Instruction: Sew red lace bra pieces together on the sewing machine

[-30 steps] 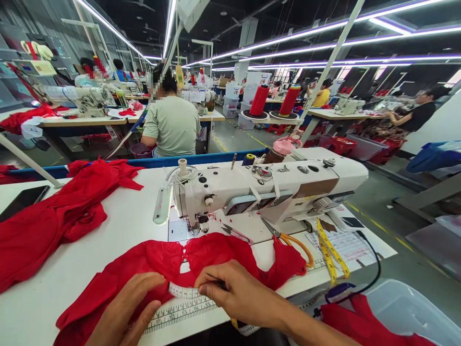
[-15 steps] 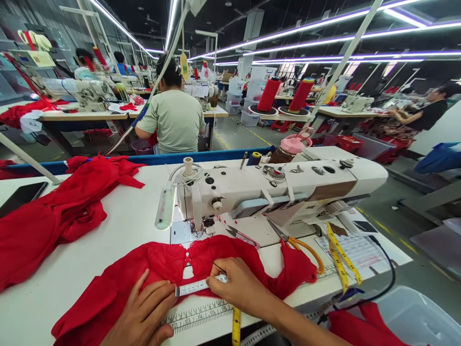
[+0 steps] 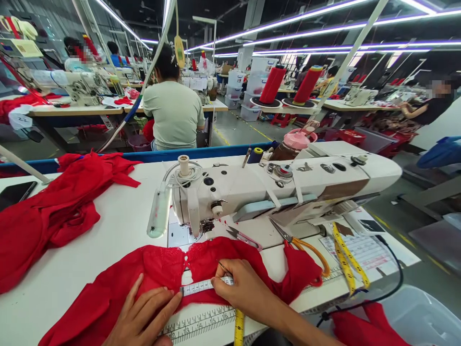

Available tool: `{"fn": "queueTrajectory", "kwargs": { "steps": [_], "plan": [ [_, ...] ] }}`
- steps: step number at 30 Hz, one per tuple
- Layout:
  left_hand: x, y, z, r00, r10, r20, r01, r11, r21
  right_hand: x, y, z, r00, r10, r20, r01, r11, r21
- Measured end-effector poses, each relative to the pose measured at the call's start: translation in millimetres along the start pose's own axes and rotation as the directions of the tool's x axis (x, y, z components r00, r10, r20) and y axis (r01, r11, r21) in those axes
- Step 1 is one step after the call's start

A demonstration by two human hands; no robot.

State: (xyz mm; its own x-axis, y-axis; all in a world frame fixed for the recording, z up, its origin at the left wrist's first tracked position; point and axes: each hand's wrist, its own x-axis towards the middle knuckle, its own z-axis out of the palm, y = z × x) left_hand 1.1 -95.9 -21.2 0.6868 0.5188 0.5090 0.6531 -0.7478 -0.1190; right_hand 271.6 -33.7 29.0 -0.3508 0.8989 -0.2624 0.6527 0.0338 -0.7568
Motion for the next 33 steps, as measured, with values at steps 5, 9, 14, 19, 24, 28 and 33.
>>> {"fn": "queueTrajectory", "kwargs": {
  "steps": [5, 9, 14, 19, 24, 28, 33],
  "plan": [
    [-1.4, -0.3, 1.6, 1.000, -0.006, 0.021, 0.005, 1.000, 0.019, -0.7, -1.5, 0.9, 1.000, 0.004, 0.001, -0.004, 0.999, -0.036],
    [-1.0, 0.1, 3.0, 0.999, 0.006, 0.034, -0.007, 0.999, 0.036, -1.9, -2.4, 1.1, 1.000, 0.011, 0.019, -0.010, 0.998, -0.069],
    [-1.8, 0.6, 3.9, 0.999, -0.005, 0.034, 0.003, 0.998, 0.060, -2.9, -4.0, -0.1, 0.999, 0.010, 0.036, -0.006, 0.995, -0.097],
    [-2.4, -0.1, 2.8, 0.999, 0.004, 0.051, -0.007, 0.998, 0.063, -3.1, -5.0, -0.3, 0.999, 0.027, 0.036, -0.023, 0.993, -0.112],
    [-0.9, -0.1, 1.5, 0.999, -0.002, 0.053, -0.001, 0.998, 0.057, -2.7, -1.7, 1.1, 1.000, 0.009, 0.023, -0.006, 0.990, -0.137],
    [-0.6, -1.4, 2.1, 0.998, 0.009, 0.068, -0.013, 0.998, 0.061, -2.8, -2.5, 0.6, 1.000, 0.022, 0.022, -0.018, 0.988, -0.153],
    [-1.3, -2.9, 3.4, 0.998, 0.024, 0.052, -0.028, 0.996, 0.079, -4.9, -7.8, -0.6, 0.999, 0.038, 0.005, -0.036, 0.983, -0.178]
  ]
}}
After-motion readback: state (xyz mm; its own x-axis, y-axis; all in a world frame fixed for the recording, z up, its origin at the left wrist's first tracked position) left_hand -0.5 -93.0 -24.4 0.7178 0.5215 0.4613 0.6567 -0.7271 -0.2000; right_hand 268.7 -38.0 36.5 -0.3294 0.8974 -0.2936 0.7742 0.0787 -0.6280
